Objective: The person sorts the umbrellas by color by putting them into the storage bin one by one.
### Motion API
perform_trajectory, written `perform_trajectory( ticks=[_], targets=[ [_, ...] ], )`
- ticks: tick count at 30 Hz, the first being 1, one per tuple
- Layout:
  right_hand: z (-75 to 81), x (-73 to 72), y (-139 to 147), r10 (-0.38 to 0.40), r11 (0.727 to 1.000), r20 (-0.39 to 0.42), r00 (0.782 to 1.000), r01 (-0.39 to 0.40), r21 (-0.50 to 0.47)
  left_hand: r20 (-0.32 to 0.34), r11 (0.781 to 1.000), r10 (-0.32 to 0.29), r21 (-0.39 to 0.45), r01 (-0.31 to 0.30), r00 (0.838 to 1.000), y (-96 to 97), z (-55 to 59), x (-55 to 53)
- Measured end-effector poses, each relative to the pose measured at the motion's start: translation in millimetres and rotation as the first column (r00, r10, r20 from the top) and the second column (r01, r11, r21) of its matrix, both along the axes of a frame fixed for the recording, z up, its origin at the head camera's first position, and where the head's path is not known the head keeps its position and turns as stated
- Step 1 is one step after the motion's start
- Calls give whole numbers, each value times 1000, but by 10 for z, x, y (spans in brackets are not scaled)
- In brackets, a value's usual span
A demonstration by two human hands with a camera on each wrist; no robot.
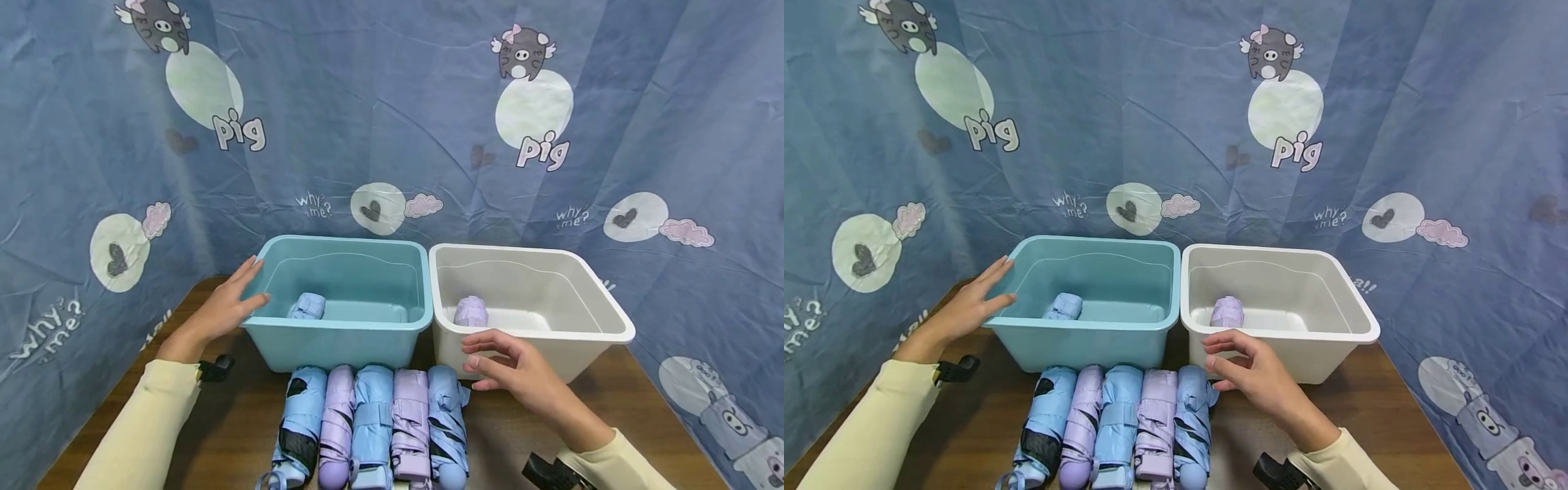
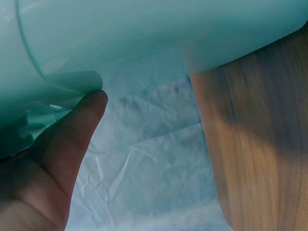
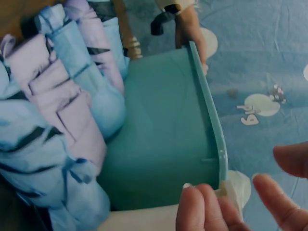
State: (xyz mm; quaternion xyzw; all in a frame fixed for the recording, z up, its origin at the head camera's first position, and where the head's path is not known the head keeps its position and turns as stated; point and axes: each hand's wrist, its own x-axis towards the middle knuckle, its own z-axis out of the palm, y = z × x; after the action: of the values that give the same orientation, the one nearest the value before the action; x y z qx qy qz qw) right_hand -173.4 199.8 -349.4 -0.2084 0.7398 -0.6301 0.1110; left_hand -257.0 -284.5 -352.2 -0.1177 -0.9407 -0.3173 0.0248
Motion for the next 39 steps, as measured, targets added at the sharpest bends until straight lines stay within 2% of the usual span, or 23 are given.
perform_trajectory(
  ticks=[9,19,24,29,34,39],
  targets=[
    [-154,77,10,-54,998,87,995,52,21,0,1000,0,10,0,1000,-2,-13,12],
    [-498,145,-31,-86,992,188,978,66,107,11,1000,-21,11,21,1000,8,-34,-4],
    [-651,89,-71,-102,981,169,980,71,180,9,1000,-11,19,11,1000,-12,-10,-2],
    [-790,91,-76,-98,975,167,981,62,212,18,1000,-11,7,11,1000,4,-11,-4],
    [-829,94,-111,-120,969,170,978,78,235,10,1000,-9,7,8,1000,11,-4,-6],
    [-888,81,-156,-119,973,198,973,75,218,19,1000,-4,11,4,1000,-6,-4,0]
  ],
)
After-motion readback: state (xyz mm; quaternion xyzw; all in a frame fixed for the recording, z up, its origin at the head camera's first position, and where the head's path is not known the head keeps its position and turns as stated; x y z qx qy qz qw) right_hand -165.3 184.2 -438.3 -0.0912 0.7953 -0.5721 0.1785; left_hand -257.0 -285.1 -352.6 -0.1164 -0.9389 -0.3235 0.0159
